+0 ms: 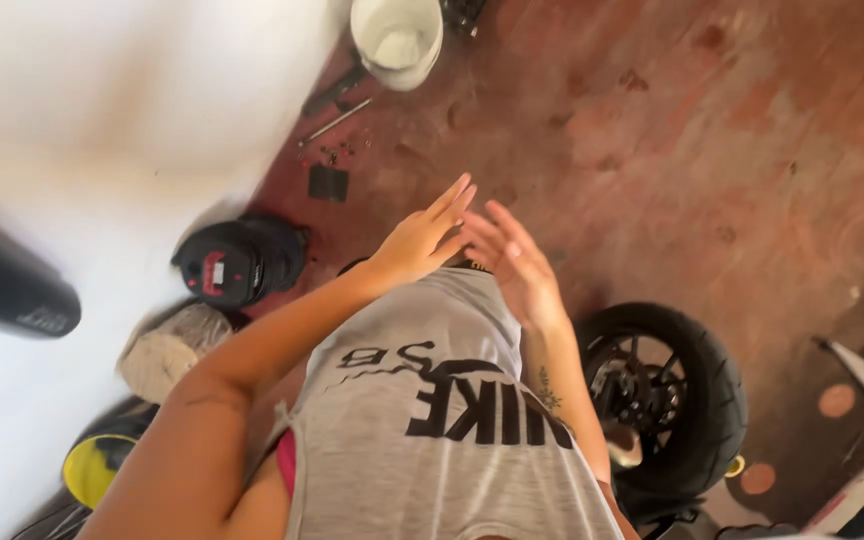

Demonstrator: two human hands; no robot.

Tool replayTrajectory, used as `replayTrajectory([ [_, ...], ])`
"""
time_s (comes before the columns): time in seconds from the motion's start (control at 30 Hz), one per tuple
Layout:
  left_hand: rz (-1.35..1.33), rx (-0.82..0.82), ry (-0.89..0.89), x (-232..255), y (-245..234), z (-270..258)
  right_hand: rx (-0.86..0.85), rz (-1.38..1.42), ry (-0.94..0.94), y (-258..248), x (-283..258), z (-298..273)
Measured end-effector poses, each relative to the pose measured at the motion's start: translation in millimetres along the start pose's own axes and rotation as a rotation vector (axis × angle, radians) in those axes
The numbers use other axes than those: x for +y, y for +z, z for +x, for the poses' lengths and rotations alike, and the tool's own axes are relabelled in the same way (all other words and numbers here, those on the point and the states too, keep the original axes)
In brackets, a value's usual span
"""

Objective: Organizing tools, hardware, and other items on the floor of a garage.

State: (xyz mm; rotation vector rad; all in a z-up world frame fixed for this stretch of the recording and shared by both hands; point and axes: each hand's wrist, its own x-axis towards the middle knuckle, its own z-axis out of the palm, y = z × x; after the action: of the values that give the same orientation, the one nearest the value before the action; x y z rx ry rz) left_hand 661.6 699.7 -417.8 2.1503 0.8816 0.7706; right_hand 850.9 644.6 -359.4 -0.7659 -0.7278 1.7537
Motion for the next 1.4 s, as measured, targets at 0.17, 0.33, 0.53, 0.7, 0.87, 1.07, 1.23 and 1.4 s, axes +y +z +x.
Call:
replayTrajectory([
  [0.17, -0.017, -0.04, -0.264, -28, 7, 39, -0.074, -0.039, 0.139, -32, -27, 72],
  [0.33, -0.14, 0.047, -0.62, -83, 24, 94, -0.191, -0.336, 0.366, -85, -57, 183],
  [0.53, -0.054, -0.015, -1.065, -169, 84, 152, -0.305, -0.521, 0.518, -182, -70, 303],
  [0.7, 0.067, -0.064, -1.109, -326, 160, 169, -0.283, -0.659, 0.538, -274, -19, 394],
  [0.87, 0.363, -0.097, -1.044, -504, 205, 162, -0.202, -0.877, 0.487, -349, 78, 462],
  [1.07, 0.789, 0.006, -0.733, -673, 254, 117, -0.556, -1.237, 0.508, -395, 173, 533],
  [1.23, 0.864, 0.295, -0.29, -771, 296, 79, -0.564, -1.439, 0.477, -446, 245, 587],
  [1.4, 0.869, 0.49, -0.144, -723, 221, 88, -0.509, -1.469, 0.539, -464, 275, 606],
])
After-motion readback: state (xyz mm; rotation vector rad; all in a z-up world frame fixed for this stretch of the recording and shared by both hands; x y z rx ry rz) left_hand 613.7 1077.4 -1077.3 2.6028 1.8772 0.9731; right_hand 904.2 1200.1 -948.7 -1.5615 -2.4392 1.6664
